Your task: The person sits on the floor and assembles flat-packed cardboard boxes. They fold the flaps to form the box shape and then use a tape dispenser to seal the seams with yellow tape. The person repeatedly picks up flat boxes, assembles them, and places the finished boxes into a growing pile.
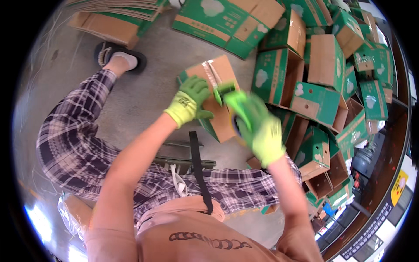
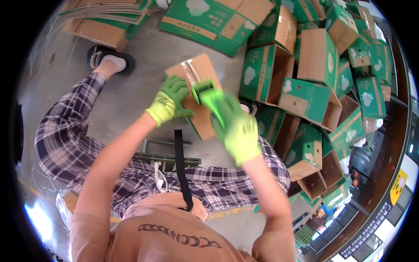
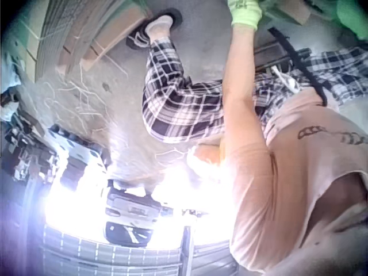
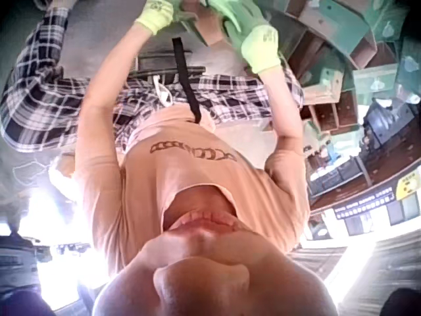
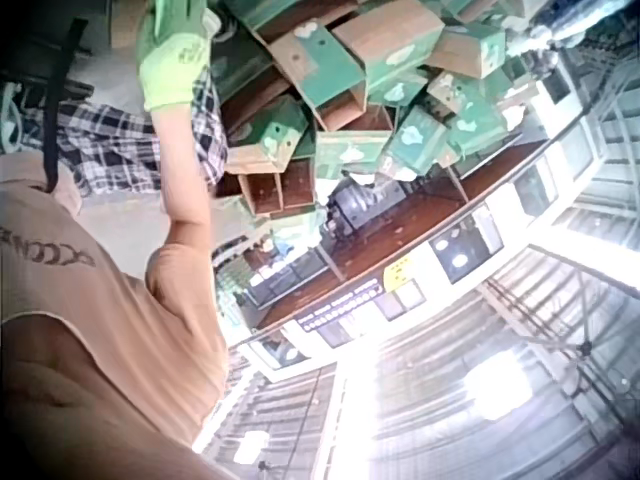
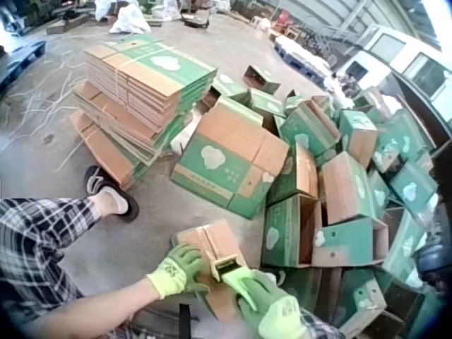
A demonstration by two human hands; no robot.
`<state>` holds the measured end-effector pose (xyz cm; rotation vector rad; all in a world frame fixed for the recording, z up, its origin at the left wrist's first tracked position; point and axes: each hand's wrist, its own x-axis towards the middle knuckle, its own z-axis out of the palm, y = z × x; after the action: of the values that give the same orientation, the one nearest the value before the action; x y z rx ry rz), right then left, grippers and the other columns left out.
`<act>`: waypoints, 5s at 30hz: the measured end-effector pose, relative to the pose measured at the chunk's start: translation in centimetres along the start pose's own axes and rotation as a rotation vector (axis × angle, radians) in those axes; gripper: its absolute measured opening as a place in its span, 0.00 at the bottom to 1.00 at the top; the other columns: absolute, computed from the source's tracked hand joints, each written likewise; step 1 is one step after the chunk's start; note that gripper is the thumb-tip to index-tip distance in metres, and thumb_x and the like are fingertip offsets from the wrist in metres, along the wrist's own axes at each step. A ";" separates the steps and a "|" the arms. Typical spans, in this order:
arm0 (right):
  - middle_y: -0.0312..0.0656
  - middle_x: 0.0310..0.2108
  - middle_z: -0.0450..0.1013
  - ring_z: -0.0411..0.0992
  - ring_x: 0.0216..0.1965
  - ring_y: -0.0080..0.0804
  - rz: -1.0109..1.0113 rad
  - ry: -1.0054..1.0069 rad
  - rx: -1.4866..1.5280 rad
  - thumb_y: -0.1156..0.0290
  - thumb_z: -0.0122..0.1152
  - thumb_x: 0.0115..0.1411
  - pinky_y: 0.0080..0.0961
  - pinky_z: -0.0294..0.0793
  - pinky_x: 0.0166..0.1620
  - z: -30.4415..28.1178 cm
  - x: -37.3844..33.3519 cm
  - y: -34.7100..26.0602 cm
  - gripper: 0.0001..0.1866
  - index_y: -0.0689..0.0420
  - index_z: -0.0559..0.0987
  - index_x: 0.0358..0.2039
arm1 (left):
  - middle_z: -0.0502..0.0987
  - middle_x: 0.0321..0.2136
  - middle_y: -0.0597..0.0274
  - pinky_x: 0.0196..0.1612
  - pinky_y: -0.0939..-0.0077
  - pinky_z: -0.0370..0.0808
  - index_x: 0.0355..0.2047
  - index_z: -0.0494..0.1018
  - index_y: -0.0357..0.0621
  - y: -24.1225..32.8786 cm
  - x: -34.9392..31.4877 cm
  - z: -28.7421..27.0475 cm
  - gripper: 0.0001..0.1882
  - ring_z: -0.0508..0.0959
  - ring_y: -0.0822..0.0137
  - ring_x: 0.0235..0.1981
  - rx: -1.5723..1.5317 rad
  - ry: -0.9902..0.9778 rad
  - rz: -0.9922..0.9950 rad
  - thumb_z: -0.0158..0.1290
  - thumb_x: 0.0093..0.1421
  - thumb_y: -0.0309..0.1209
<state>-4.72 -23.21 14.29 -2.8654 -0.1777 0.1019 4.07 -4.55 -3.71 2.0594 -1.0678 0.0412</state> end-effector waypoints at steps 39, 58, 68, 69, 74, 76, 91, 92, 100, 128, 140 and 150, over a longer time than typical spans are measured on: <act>0.47 0.38 0.79 0.77 0.38 0.44 0.420 -0.948 -0.105 0.60 0.66 0.48 0.38 0.75 0.41 -1.3 23.6 4.2 0.17 0.55 0.82 0.37 | 0.61 0.62 0.47 0.62 0.39 0.55 0.44 0.74 0.57 3.6 0.4 -0.1 0.34 0.57 0.37 0.62 0.040 -0.156 -0.256 0.70 0.32 0.44; 0.47 0.36 0.78 0.77 0.36 0.46 0.701 -0.136 0.409 0.60 0.58 0.54 0.42 0.77 0.40 18.8 -3.5 2.7 0.14 0.47 0.82 0.39 | 0.75 0.52 0.51 0.55 0.67 0.73 0.60 0.64 0.34 -0.2 7.6 -6.1 0.39 0.75 0.59 0.51 -0.569 -0.544 -0.620 0.67 0.48 0.28; 0.36 0.41 0.74 0.73 0.39 0.27 0.489 1.500 1.059 0.67 0.50 0.67 0.24 0.75 0.44 -9.5 -20.0 9.4 0.15 0.56 0.74 0.52 | 0.68 0.58 0.44 0.61 0.55 0.63 0.57 0.68 0.39 31.2 10.9 -16.1 0.33 0.66 0.47 0.61 -0.720 -0.069 0.608 0.63 0.49 0.30; 0.40 0.45 0.75 0.75 0.39 0.27 0.372 1.767 1.090 0.68 0.57 0.63 0.25 0.75 0.42 -16.6 -18.7 8.4 0.20 0.60 0.73 0.54 | 0.68 0.58 0.44 0.60 0.55 0.64 0.56 0.69 0.37 31.4 11.9 -15.6 0.32 0.67 0.48 0.60 -0.785 0.001 0.601 0.62 0.51 0.31; 0.41 0.50 0.74 0.74 0.48 0.31 0.191 1.632 1.215 0.70 0.62 0.60 0.29 0.75 0.50 -22.9 -24.2 22.1 0.20 0.61 0.74 0.52 | 0.71 0.54 0.48 0.57 0.58 0.68 0.53 0.71 0.34 29.1 14.7 -11.0 0.23 0.72 0.53 0.55 -0.705 -0.233 0.364 0.56 0.58 0.32; 0.44 0.50 0.73 0.72 0.51 0.33 0.250 1.575 1.551 0.71 0.56 0.63 0.33 0.73 0.54 -18.6 -26.3 19.4 0.19 0.62 0.72 0.54 | 0.73 0.53 0.50 0.57 0.62 0.67 0.52 0.72 0.38 25.9 15.3 -7.7 0.21 0.73 0.55 0.53 -0.547 -0.464 0.321 0.56 0.59 0.31; 0.41 0.33 0.67 0.65 0.28 0.32 0.256 1.225 2.025 0.54 0.50 0.64 0.30 0.66 0.33 -5.1 -21.5 11.1 0.23 0.60 0.68 0.50 | 0.66 0.59 0.47 0.59 0.55 0.66 0.62 0.62 0.52 -14.1 38.1 4.4 0.39 0.67 0.47 0.59 0.597 -0.116 -0.252 0.62 0.50 0.44; 0.42 0.32 0.69 0.66 0.27 0.33 0.387 1.289 1.991 0.49 0.54 0.60 0.30 0.65 0.33 -5.6 -20.8 10.8 0.27 0.60 0.70 0.48 | 0.68 0.56 0.48 0.58 0.54 0.67 0.57 0.67 0.50 -13.8 40.4 5.0 0.36 0.68 0.47 0.57 0.527 -0.136 -0.297 0.63 0.47 0.42; 0.44 0.36 0.68 0.67 0.31 0.38 0.610 1.398 1.962 0.52 0.53 0.63 0.32 0.68 0.36 -4.7 -20.4 9.6 0.25 0.62 0.67 0.48 | 0.77 0.42 0.46 0.47 0.56 0.72 0.43 0.71 0.46 -8.9 38.3 0.4 0.22 0.76 0.46 0.45 0.341 -0.475 -0.384 0.61 0.45 0.31; 0.41 0.46 0.71 0.71 0.40 0.27 0.806 1.325 1.369 0.62 0.58 0.61 0.28 0.73 0.43 13.3 -7.2 -2.6 0.23 0.62 0.69 0.52 | 0.73 0.43 0.46 0.49 0.61 0.70 0.44 0.74 0.42 0.2 -1.7 -10.0 0.25 0.73 0.50 0.45 0.000 0.424 -0.688 0.68 0.47 0.37; 0.44 0.41 0.76 0.75 0.38 0.34 0.784 0.752 1.142 0.71 0.61 0.55 0.30 0.76 0.41 17.4 -8.1 5.7 0.18 0.64 0.74 0.45 | 0.77 0.26 0.48 0.33 0.53 0.72 0.30 0.73 0.44 1.9 -0.4 -10.4 0.09 0.77 0.44 0.30 0.236 -0.527 0.009 0.49 0.62 0.35; 0.47 0.36 0.78 0.76 0.35 0.51 0.295 0.192 0.588 0.61 0.65 0.46 0.44 0.74 0.37 17.4 0.2 2.1 0.21 0.50 0.78 0.43 | 0.77 0.41 0.50 0.48 0.53 0.71 0.40 0.73 0.39 1.2 -0.5 -11.0 0.14 0.76 0.48 0.43 0.091 -0.753 -0.127 0.54 0.57 0.34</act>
<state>-5.79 -20.61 -3.00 -2.2759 0.2715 -0.0578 6.34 2.77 4.34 2.2722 -1.3752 -0.8187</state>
